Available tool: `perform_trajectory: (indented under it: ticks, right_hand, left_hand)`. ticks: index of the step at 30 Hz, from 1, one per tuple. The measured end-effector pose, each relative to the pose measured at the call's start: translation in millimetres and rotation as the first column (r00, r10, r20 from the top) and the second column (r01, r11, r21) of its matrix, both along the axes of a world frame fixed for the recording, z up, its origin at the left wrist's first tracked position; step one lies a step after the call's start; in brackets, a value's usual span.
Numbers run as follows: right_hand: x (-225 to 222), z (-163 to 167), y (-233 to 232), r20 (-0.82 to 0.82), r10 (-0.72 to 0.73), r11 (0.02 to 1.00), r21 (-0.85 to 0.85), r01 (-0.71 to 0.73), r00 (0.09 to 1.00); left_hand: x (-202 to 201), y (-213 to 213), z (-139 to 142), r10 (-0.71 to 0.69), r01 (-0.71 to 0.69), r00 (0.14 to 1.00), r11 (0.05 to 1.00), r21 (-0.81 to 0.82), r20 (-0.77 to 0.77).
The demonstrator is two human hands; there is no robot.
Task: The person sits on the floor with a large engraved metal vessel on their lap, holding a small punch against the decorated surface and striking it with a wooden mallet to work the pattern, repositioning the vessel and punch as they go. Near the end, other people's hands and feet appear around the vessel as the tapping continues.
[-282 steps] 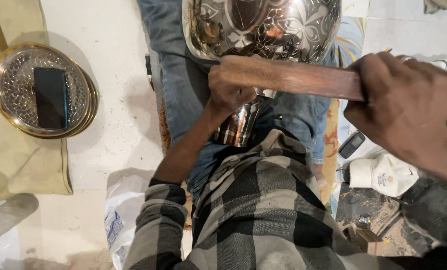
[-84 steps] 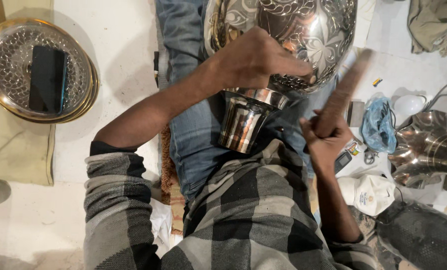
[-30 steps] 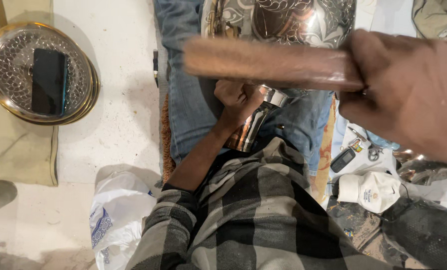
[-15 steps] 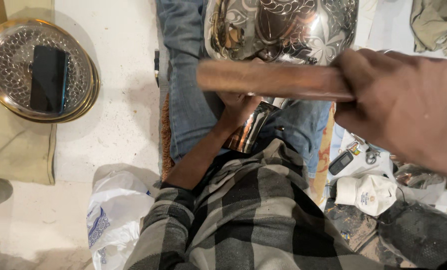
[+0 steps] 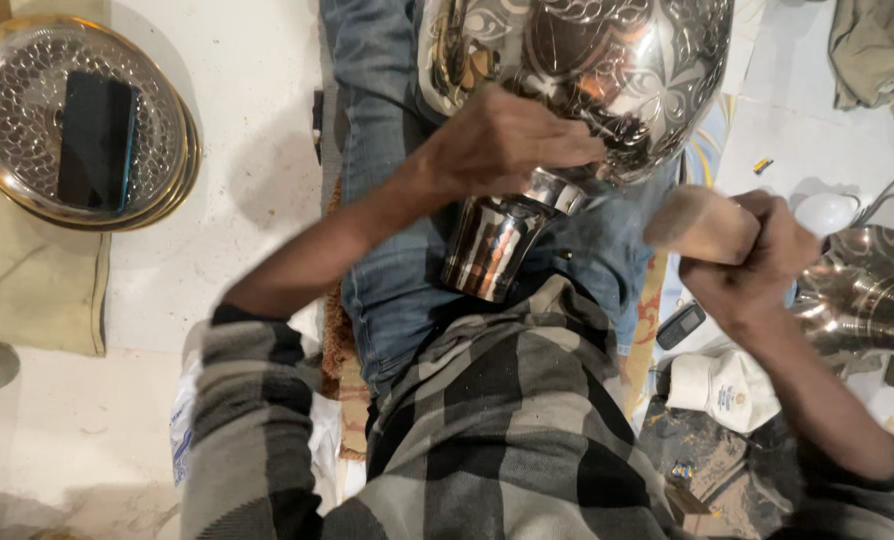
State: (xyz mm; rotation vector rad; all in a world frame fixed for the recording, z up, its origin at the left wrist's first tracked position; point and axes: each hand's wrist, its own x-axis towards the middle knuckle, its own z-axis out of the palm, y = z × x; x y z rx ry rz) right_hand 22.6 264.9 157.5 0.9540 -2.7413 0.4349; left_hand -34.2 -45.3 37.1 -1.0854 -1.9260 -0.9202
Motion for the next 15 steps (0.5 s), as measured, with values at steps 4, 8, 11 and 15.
perform_trajectory:
  ticks: [4,8,11,15]
  right_hand:
    - [11,-43,17,-0.093,-0.022,0.984,-0.177,0.005,0.995]
    - [19,-68,27,0.088,-0.139,0.964,-0.217,0.155,0.986]
    - [24,-80,22,-0.040,-0.117,0.936,-0.338,0.097,0.992]
    - [34,-93,13,0.012,-0.206,0.928,-0.315,0.199,0.978]
  left_hand:
    - [-9,-3,11,-0.032,0.025,0.999,0.973,-0.231,-0.027]
    - [-8,-3,16,-0.034,0.021,0.998,0.971,-0.239,-0.047]
    - [-11,-3,16,-0.129,0.121,0.991,0.968,-0.218,-0.021]
    - [-20,-5,13,-0.194,0.206,0.978,0.955,-0.215,0.075]
